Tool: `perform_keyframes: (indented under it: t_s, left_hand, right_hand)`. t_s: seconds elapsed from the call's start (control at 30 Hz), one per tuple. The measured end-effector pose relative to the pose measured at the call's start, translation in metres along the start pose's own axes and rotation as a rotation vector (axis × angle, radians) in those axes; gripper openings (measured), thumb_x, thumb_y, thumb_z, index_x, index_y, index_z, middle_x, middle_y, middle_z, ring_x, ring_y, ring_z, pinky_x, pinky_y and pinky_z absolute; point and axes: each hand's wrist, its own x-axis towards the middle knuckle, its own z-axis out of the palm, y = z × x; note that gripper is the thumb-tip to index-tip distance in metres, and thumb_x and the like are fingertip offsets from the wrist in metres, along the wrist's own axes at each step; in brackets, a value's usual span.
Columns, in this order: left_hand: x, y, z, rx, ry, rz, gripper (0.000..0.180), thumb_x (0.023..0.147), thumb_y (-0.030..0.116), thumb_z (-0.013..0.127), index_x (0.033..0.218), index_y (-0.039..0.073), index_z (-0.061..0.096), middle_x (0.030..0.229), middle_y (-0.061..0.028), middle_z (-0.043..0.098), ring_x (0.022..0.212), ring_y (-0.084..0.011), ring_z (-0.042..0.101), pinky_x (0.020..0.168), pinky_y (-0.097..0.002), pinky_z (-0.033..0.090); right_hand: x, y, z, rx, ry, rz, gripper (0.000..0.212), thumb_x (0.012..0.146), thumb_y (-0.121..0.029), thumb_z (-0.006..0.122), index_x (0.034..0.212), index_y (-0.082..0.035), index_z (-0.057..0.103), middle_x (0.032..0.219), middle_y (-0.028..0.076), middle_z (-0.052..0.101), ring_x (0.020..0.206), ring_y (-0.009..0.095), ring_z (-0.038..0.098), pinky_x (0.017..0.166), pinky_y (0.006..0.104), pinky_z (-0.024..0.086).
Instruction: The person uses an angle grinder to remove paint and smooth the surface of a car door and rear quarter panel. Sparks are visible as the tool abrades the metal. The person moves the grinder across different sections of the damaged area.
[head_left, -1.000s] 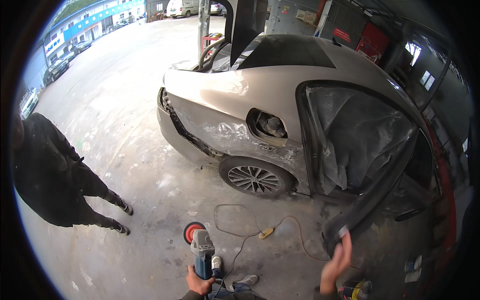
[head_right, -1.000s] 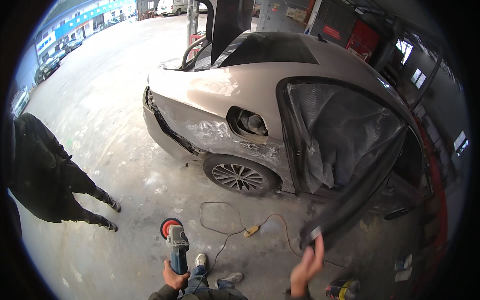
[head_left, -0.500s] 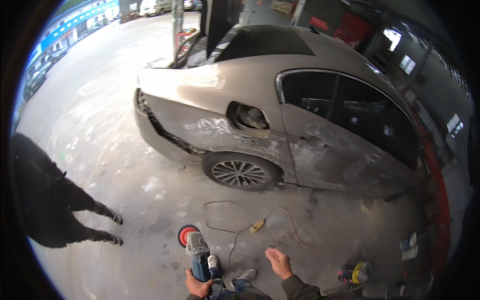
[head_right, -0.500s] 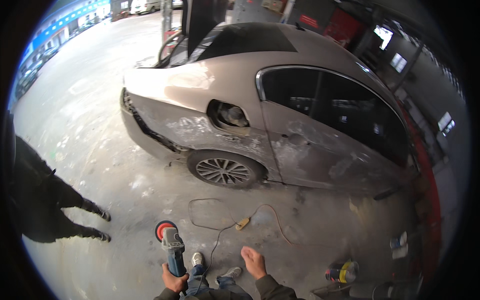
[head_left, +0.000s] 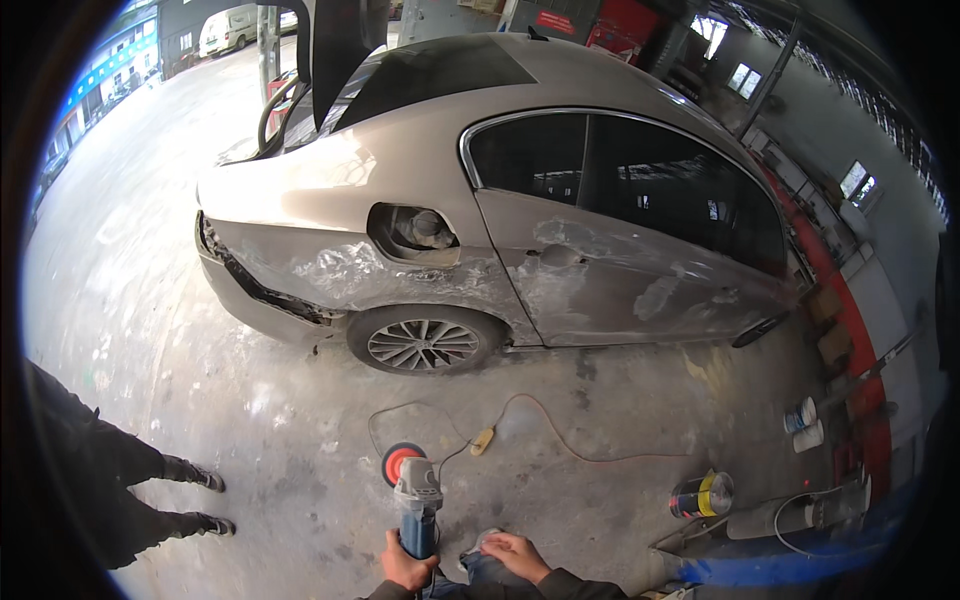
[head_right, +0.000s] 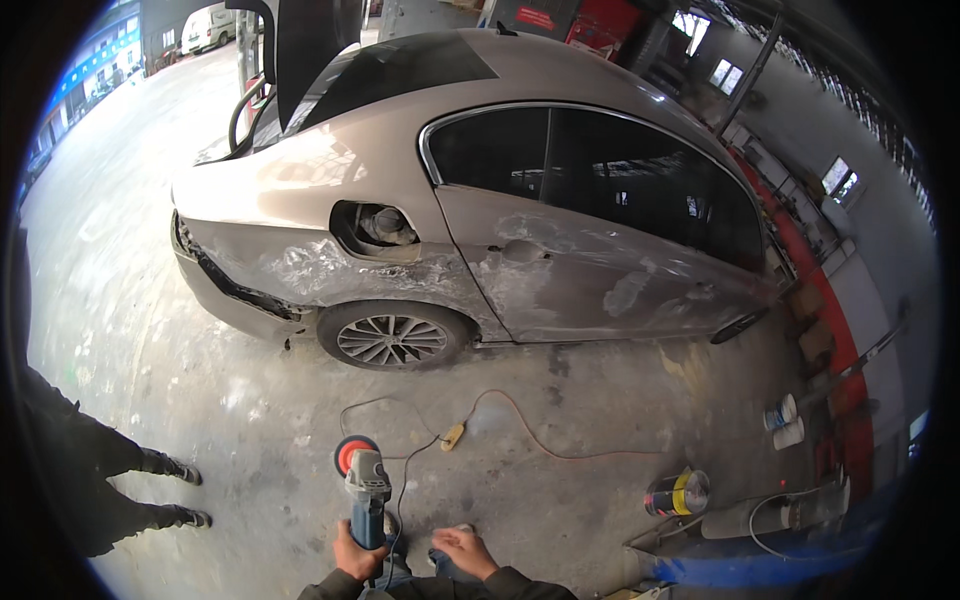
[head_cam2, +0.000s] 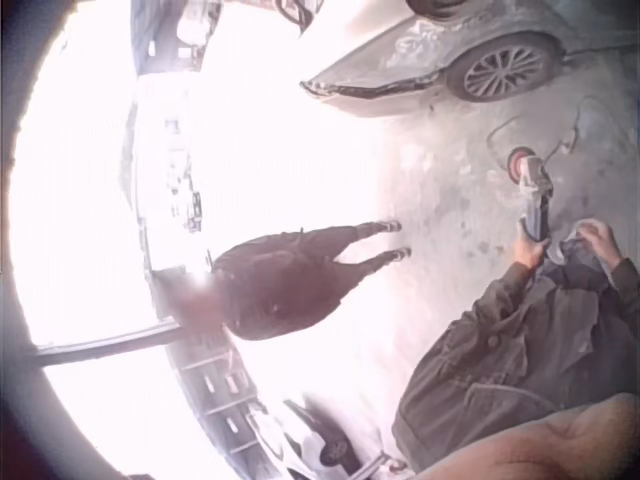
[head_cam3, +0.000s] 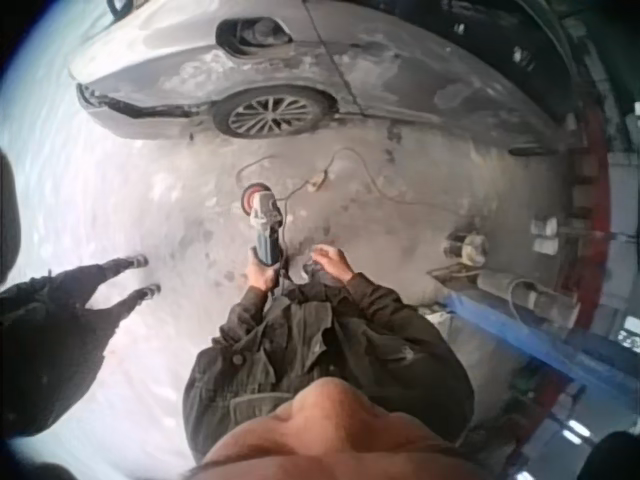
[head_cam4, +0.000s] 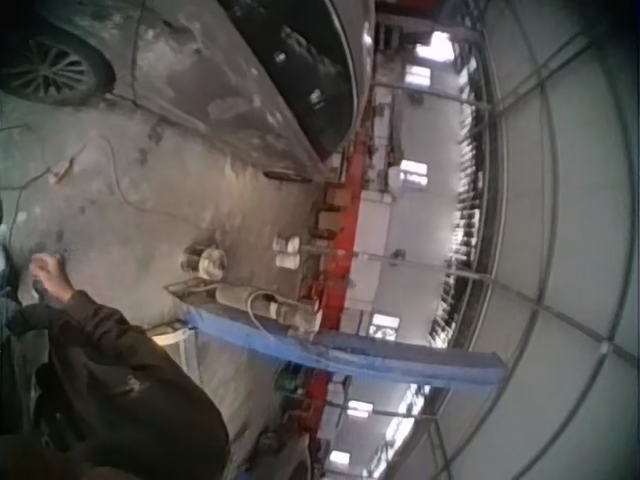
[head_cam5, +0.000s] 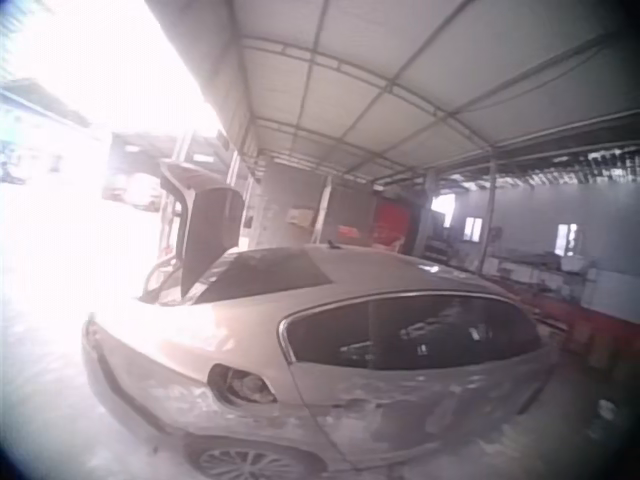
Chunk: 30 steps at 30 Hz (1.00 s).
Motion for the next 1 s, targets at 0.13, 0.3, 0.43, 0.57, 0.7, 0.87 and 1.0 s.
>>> perform_keyframes:
  t_s: [0.13,0.3,0.43,0.57,0.7,0.87,1.0]
  left_hand:
    - [0.007,0.045,0.007,-0.032,-0.151,-0.026,0.087,0.059,0.032,0.089,0.128,-0.001,0.047,0.105,-0.0278,0.07,0.096,-0.0426,0.072,0.087,-0.0466,0.056]
    - [0.022,0.058,0.049,0.02,-0.11,0.114,0.083,0.059,0.031,0.089,0.123,-0.002,0.047,0.097,-0.0292,0.069,0.09,-0.0435,0.072,0.081,-0.0472,0.057]
    - [0.044,0.068,0.093,0.023,-0.13,0.074,0.084,0.059,0.031,0.089,0.123,-0.004,0.047,0.097,-0.0287,0.07,0.09,-0.0432,0.072,0.082,-0.0467,0.057]
    - [0.053,0.103,0.141,0.11,-0.024,0.108,0.085,0.063,0.031,0.087,0.129,-0.002,0.045,0.106,-0.0299,0.067,0.097,-0.044,0.069,0.084,-0.0484,0.055]
    - [0.052,0.153,0.178,-0.106,0.033,-0.01,0.092,0.064,0.033,0.086,0.138,-0.003,0.045,0.124,-0.031,0.06,0.114,-0.0451,0.06,0.095,-0.0516,0.049]
    - [0.063,0.165,0.218,-0.091,0.032,-0.13,0.099,0.063,0.031,0.087,0.142,-0.004,0.041,0.108,-0.031,0.067,0.1,-0.044,0.068,0.087,-0.0499,0.054]
    - [0.075,0.166,0.24,-0.14,0.048,-0.209,0.093,0.064,0.026,0.085,0.141,-0.005,0.042,0.113,-0.0285,0.067,0.103,-0.042,0.067,0.09,-0.0485,0.053]
  right_hand:
    - [0.007,-0.013,-0.017,0.105,0.02,0.001,0.031,0.101,-0.015,0.066,0.122,0.007,0.066,0.111,0.012,0.073,0.1,0.017,0.071,0.09,0.0287,0.056]
    - [0.015,-0.048,-0.107,0.119,0.307,-0.141,0.026,0.101,-0.014,0.065,0.116,0.006,0.069,0.099,0.012,0.075,0.087,0.016,0.073,0.079,0.0281,0.058]
    - [0.046,-0.089,-0.206,-0.276,0.505,-0.275,0.022,0.097,-0.015,0.07,0.108,0.004,0.073,0.094,0.01,0.076,0.084,0.014,0.072,0.074,0.0294,0.057]
    - [0.12,-0.175,-0.28,-0.79,0.586,-0.648,0.015,0.093,-0.015,0.071,0.103,-0.006,0.075,0.086,0.011,0.073,0.078,0.025,0.072,0.069,0.0351,0.054]
    - [0.249,-0.28,-0.327,-0.99,0.479,-0.982,0.008,0.09,-0.014,0.072,0.094,-0.007,0.073,0.088,0.009,0.068,0.078,0.033,0.067,0.067,0.0431,0.053]
    - [0.396,-0.375,-0.355,-1.333,0.399,-1.394,0.022,0.083,-0.004,0.069,0.104,-0.011,0.072,0.089,0.003,0.064,0.083,0.025,0.066,0.067,0.0357,0.055]
    - [0.477,-0.4,-0.338,-1.545,0.287,-1.658,0.03,0.079,-0.004,0.067,0.107,-0.013,0.072,0.084,0.0,0.059,0.083,0.018,0.063,0.068,0.031,0.055]
